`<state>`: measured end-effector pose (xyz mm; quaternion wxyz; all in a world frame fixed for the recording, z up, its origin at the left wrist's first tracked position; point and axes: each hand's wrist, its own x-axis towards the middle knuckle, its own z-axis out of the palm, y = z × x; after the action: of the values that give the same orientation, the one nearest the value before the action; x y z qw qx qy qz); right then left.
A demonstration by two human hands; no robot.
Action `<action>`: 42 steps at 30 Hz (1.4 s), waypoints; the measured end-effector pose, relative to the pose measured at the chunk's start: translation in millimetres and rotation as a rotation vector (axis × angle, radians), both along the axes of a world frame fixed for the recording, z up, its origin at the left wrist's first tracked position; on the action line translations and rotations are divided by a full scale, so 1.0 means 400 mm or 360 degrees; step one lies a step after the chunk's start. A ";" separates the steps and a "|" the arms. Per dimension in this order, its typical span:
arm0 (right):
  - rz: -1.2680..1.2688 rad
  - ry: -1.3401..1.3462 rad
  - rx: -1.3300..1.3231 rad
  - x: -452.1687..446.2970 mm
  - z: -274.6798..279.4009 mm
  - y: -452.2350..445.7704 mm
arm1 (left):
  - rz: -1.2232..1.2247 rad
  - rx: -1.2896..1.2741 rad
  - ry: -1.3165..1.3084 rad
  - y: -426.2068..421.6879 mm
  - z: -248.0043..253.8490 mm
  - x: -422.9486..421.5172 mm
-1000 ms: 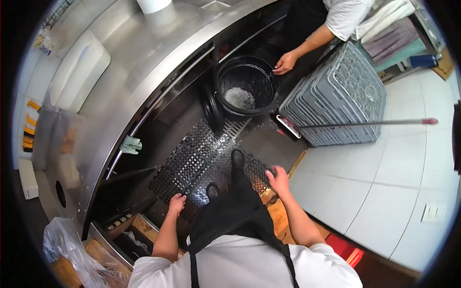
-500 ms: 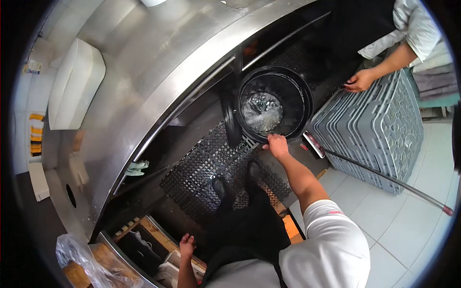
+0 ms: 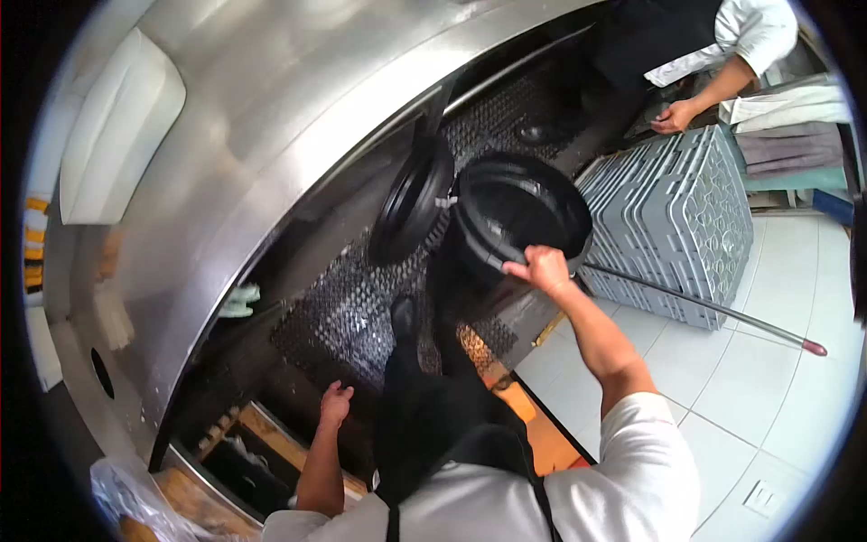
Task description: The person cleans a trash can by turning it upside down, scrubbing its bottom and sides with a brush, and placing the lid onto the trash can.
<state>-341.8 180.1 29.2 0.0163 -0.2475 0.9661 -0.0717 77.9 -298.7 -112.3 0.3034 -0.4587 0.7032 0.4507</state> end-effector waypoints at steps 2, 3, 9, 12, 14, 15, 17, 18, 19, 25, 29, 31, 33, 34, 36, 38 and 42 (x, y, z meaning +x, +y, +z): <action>-0.0035 -0.0027 0.0003 0.018 0.003 -0.027 | -0.0101 0.0139 0.0261 0.032 0.096 -0.249; -0.0088 -0.0052 -0.0015 0.074 0.030 -0.041 | -0.0076 0.0244 0.0459 0.043 0.147 -0.329; 0.0073 -0.0241 0.0086 0.323 0.018 0.059 | -0.1537 -0.0011 0.1751 0.336 0.387 -0.772; 0.0095 -0.0280 0.0031 0.435 0.019 0.066 | -0.2416 0.0094 0.1880 0.534 0.381 -0.822; 0.0037 -0.0320 0.0005 0.493 0.035 0.094 | -0.2919 0.0152 0.1562 0.654 0.334 -0.786; 0.0032 -0.0327 0.0009 0.523 0.038 0.126 | -0.2960 0.0240 0.1433 0.704 0.332 -0.765; 0.0013 -0.0331 0.0007 0.575 0.038 0.211 | -0.3045 0.0397 0.1170 0.798 0.326 -0.738; -0.0017 -0.0418 0.0063 0.598 0.046 0.244 | -0.2976 0.0379 0.1361 0.833 0.308 -0.706; -0.0052 -0.0422 0.0031 0.622 0.051 0.278 | -0.2857 0.0369 0.1344 0.867 0.295 -0.664; -0.0359 -0.0253 -0.0277 0.726 -0.029 0.441 | -0.2492 0.0082 0.1187 1.057 0.213 -0.497; -0.1317 -0.0049 -0.0686 0.777 -0.154 0.408 | -0.2079 -0.0067 0.0993 1.047 0.106 -0.594; -0.1896 -0.0094 -0.0768 0.859 -0.302 0.433 | -0.1870 -0.0184 0.0784 0.995 0.025 -0.680; -0.2453 -0.0178 -0.0690 0.971 -0.482 0.480 | -0.1627 -0.0239 0.0749 0.940 -0.108 -0.764; -0.2767 -0.0308 -0.0800 1.029 -0.572 0.504 | -0.1473 -0.0181 0.0817 0.913 -0.188 -0.803; -0.3372 -0.0589 -0.1017 1.120 -0.712 0.536 | -0.1348 -0.0207 0.0885 0.877 -0.280 -0.879; -0.3510 -0.0870 -0.1631 1.136 -0.772 0.533 | -0.1362 -0.0163 0.0935 0.846 -0.323 -0.931; -0.3360 -0.0865 -0.1248 1.079 -0.819 0.453 | -0.1304 -0.0166 0.0884 0.805 -0.391 -1.008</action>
<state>89.8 361.5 -298.2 0.0775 0.7177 0.5682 -0.3952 -325.2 23.3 -268.7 0.2333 -0.0219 0.9015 0.3638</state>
